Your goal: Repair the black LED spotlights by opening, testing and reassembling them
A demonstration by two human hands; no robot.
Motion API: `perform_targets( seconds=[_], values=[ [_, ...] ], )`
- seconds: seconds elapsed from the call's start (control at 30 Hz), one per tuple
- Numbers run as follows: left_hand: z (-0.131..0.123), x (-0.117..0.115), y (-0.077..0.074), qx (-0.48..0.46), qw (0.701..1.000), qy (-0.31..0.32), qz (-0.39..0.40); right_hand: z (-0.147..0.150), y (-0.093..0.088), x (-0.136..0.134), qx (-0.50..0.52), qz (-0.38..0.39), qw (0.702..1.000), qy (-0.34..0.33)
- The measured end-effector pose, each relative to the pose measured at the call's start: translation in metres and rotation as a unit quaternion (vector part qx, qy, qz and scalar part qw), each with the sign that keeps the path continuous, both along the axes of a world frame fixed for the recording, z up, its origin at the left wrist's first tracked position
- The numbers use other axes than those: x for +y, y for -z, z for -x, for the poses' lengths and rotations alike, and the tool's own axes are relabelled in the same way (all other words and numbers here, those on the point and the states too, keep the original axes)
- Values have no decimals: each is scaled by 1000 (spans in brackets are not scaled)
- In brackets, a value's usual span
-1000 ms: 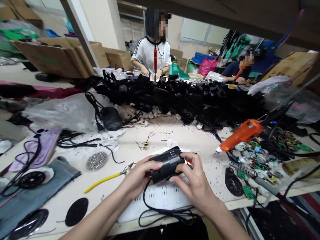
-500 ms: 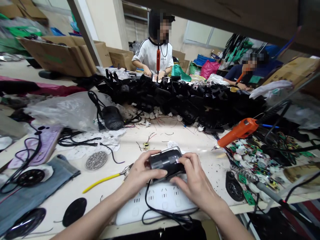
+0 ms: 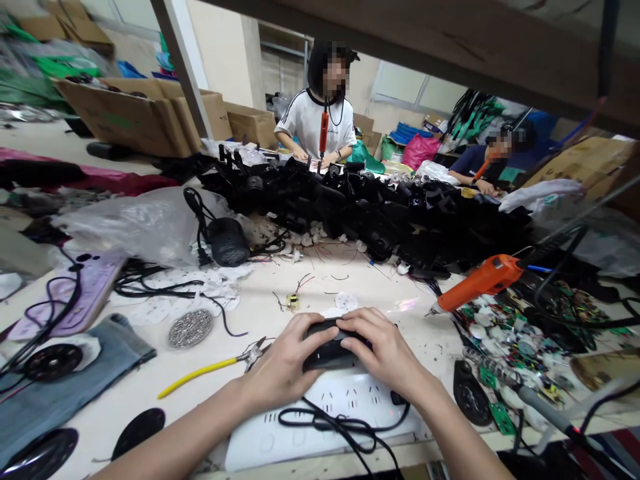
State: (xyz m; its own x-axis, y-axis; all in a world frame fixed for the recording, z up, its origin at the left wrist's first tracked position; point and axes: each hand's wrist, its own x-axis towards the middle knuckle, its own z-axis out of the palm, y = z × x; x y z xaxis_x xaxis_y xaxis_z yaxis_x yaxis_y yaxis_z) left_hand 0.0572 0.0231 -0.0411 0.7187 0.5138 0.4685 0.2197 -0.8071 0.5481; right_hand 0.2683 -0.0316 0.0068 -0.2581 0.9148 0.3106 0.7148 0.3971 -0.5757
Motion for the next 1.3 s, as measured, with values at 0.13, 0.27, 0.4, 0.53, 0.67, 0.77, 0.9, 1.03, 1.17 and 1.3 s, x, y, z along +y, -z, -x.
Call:
perform_targets(
  seconds=[0.13, 0.27, 0.4, 0.53, 0.67, 0.77, 0.9, 1.03, 1.17, 1.3],
  values=[
    [3, 0, -14, 17, 995, 10, 97, 4, 3, -1, -8, -21, 1000, 4],
    [4, -1, -23, 1, 987, -10, 159, 7, 1, -3, -6, -21, 1000, 8],
    [4, -5, -18, -2, 988, -24, 150, 9, 1, -3, -2, -25, 1000, 13],
    [6, -8, -12, -4, 990, -27, 139, 11, 1, -1, -2, -25, 999, 20],
    [8, -7, -9, -5, 990, -27, 136, 10, 0, 1, 5, -9, 1000, 20],
    [7, -8, -9, 5, 990, -24, 139, 8, 0, 1, 11, 6, 1000, 21],
    [7, -10, -17, -2, 988, -18, 153, 8, 3, -1, 9, 6, 1000, 23],
    [20, 12, -32, -28, 980, -55, 188, 10, 4, -2, 0, -8, 1000, 30],
    [37, 57, -34, 79, 959, -203, 182, 12, 2, -1, -20, -7, 999, 38],
    [20, 87, -23, 135, 960, -166, 181, 13, 1, 1, -31, -7, 999, 43]
  ],
)
